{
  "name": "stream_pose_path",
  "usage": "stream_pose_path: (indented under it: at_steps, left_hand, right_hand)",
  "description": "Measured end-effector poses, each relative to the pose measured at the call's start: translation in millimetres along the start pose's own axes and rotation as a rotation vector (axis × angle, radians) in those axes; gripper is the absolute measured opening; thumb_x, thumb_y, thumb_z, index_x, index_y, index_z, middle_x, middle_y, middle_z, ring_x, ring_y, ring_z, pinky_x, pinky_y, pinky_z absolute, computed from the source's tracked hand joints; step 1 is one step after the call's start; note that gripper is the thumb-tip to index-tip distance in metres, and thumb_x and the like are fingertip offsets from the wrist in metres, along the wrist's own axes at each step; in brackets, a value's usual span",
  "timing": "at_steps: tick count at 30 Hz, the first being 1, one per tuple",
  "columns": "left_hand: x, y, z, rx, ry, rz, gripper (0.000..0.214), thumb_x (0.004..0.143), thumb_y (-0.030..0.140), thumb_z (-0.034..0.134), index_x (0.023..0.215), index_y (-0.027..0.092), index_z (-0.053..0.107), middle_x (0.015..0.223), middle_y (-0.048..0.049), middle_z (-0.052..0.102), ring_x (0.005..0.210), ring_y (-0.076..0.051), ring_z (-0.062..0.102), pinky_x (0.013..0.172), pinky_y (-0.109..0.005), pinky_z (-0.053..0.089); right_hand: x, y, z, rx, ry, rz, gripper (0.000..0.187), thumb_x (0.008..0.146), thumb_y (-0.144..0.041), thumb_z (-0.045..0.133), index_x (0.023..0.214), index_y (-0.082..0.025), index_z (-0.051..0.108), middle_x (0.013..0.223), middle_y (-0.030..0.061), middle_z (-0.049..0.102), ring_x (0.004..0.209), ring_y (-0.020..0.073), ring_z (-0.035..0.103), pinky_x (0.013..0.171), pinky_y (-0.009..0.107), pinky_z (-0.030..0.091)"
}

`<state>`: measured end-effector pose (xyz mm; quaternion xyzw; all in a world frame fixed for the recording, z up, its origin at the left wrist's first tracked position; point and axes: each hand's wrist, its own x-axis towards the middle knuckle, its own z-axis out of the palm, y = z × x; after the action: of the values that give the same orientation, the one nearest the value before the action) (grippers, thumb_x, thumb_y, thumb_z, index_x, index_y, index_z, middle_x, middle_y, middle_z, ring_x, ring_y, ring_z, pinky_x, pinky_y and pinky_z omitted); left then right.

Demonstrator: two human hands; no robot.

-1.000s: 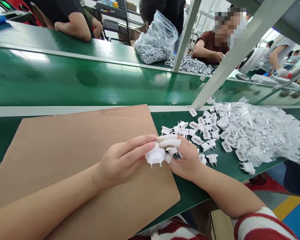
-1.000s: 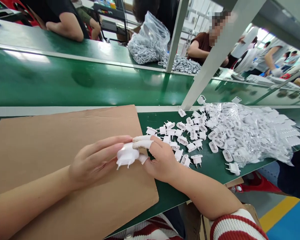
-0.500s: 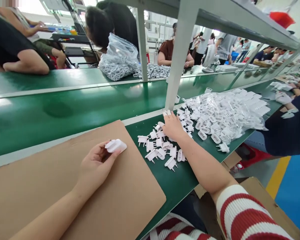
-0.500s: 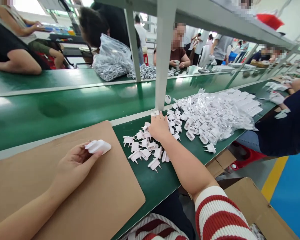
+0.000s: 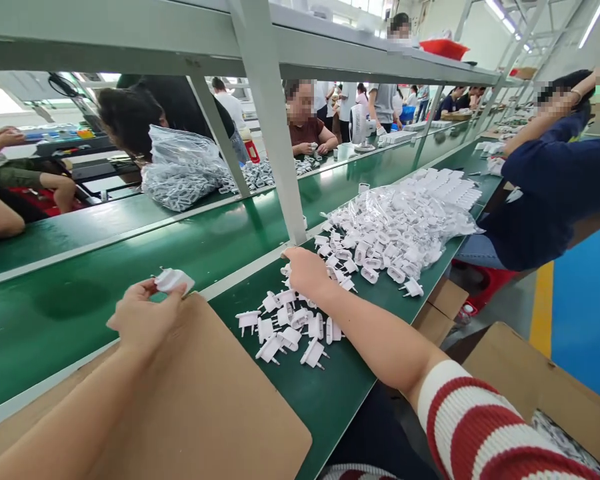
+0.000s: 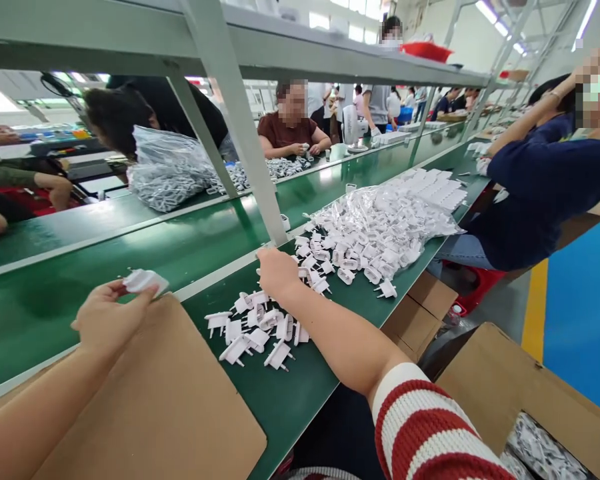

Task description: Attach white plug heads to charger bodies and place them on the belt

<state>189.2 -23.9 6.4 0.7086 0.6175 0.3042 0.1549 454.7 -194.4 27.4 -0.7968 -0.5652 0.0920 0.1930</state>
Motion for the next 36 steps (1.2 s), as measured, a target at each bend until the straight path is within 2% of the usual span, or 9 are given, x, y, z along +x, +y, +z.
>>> stream_pose_path:
  at_steps: [5, 9, 13, 16, 18, 23, 28, 32, 36]
  left_hand:
    - [34, -7, 13.1, 0.036, 0.091, -0.128, 0.064, 0.076, 0.053, 0.070, 0.123, 0.012, 0.061, 0.135, -0.0260, 0.066, 0.143, -0.050, 0.046, 0.114, -0.069, 0.029]
    - [40, -19, 17.7, -0.003, 0.026, -0.202, 0.062, 0.064, 0.051, 0.076, 0.112, 0.017, 0.057, 0.127, -0.0227, 0.067, 0.136, -0.053, 0.052, 0.112, -0.070, 0.028]
    - [31, -19, 21.7, -0.036, 0.235, -0.130, 0.091, 0.064, 0.048, 0.079, 0.140, 0.010, 0.045, 0.158, -0.0314, 0.040, 0.153, -0.053, 0.028, 0.121, -0.069, 0.020]
    - [18, -12, 19.9, -0.046, 0.372, 0.050, 0.101, 0.071, 0.047, 0.079, 0.151, 0.007, 0.032, 0.162, -0.0297, 0.030, 0.154, -0.049, 0.025, 0.124, -0.067, 0.018]
    - [9, -6, 16.5, -0.039, 0.342, 0.115, 0.096, 0.074, 0.049, 0.079, 0.148, 0.009, 0.033, 0.161, -0.0294, 0.029, 0.154, -0.049, 0.024, 0.123, -0.068, 0.019]
    - [-9, 7, 9.1, -0.061, 0.137, 0.043, 0.083, 0.078, 0.055, 0.075, 0.137, 0.012, 0.035, 0.165, -0.0317, 0.015, 0.156, -0.054, 0.014, 0.126, -0.068, 0.014]
    - [-17, 1, 8.3, -0.063, 0.276, 0.083, 0.089, 0.074, 0.042, 0.079, 0.140, 0.011, 0.028, 0.168, -0.0351, 0.002, 0.158, -0.056, 0.005, 0.128, -0.071, 0.005]
    - [-15, -5, 10.3, -0.023, 0.390, 0.208, 0.084, 0.073, 0.037, 0.078, 0.138, 0.010, 0.032, 0.168, -0.0370, 0.007, 0.159, -0.053, 0.010, 0.127, -0.071, 0.010]
    - [-7, -7, 15.5, 0.034, 0.475, 0.392, 0.064, 0.071, 0.034, 0.073, 0.126, 0.011, 0.049, 0.160, -0.0302, 0.033, 0.155, -0.045, 0.031, 0.126, -0.061, 0.023]
  right_hand:
    - [-2, -4, -3, -0.006, -0.027, -0.019, 0.037, 0.088, -0.010, 0.069, 0.125, -0.014, 0.069, 0.136, 0.0187, 0.062, 0.109, 0.0274, 0.069, 0.080, 0.033, 0.056]
    - [2, -5, -6, -0.009, -0.086, -0.022, 0.028, 0.080, -0.014, 0.078, 0.108, -0.013, 0.075, 0.114, 0.0173, 0.071, 0.112, 0.0336, 0.067, 0.089, 0.039, 0.058]
    - [2, -4, -5, -0.012, -0.066, 0.007, 0.030, 0.082, -0.014, 0.077, 0.112, -0.016, 0.075, 0.119, 0.0161, 0.069, 0.121, 0.0377, 0.061, 0.087, 0.040, 0.058]
    - [-2, -4, -2, 0.006, -0.012, 0.005, 0.036, 0.086, -0.009, 0.071, 0.121, -0.017, 0.071, 0.132, 0.0159, 0.061, 0.109, 0.0296, 0.065, 0.081, 0.035, 0.057]
    - [-4, -4, -1, 0.032, 0.021, -0.018, 0.039, 0.088, -0.005, 0.065, 0.125, -0.017, 0.068, 0.135, 0.0149, 0.057, 0.097, 0.0227, 0.066, 0.073, 0.032, 0.055]
    - [-5, -5, 2, 0.120, 0.107, -0.101, 0.038, 0.092, -0.006, 0.059, 0.128, -0.017, 0.062, 0.125, 0.0103, 0.057, 0.098, 0.0194, 0.063, 0.075, 0.028, 0.053]
    - [-3, -6, 8, 0.349, 0.181, -0.210, 0.027, 0.085, -0.007, 0.066, 0.111, -0.017, 0.065, 0.114, 0.0073, 0.059, 0.089, 0.0163, 0.060, 0.081, 0.029, 0.053]
    - [-7, -13, 10, 0.442, 0.186, -0.308, 0.017, 0.086, -0.007, 0.067, 0.100, -0.017, 0.066, 0.108, 0.0056, 0.062, 0.093, 0.0153, 0.061, 0.084, 0.027, 0.052]
    - [-23, -29, 14, 0.407, 0.168, -0.441, 0.012, 0.091, -0.012, 0.064, 0.100, -0.017, 0.069, 0.102, 0.0041, 0.065, 0.093, 0.0156, 0.062, 0.079, 0.025, 0.048]
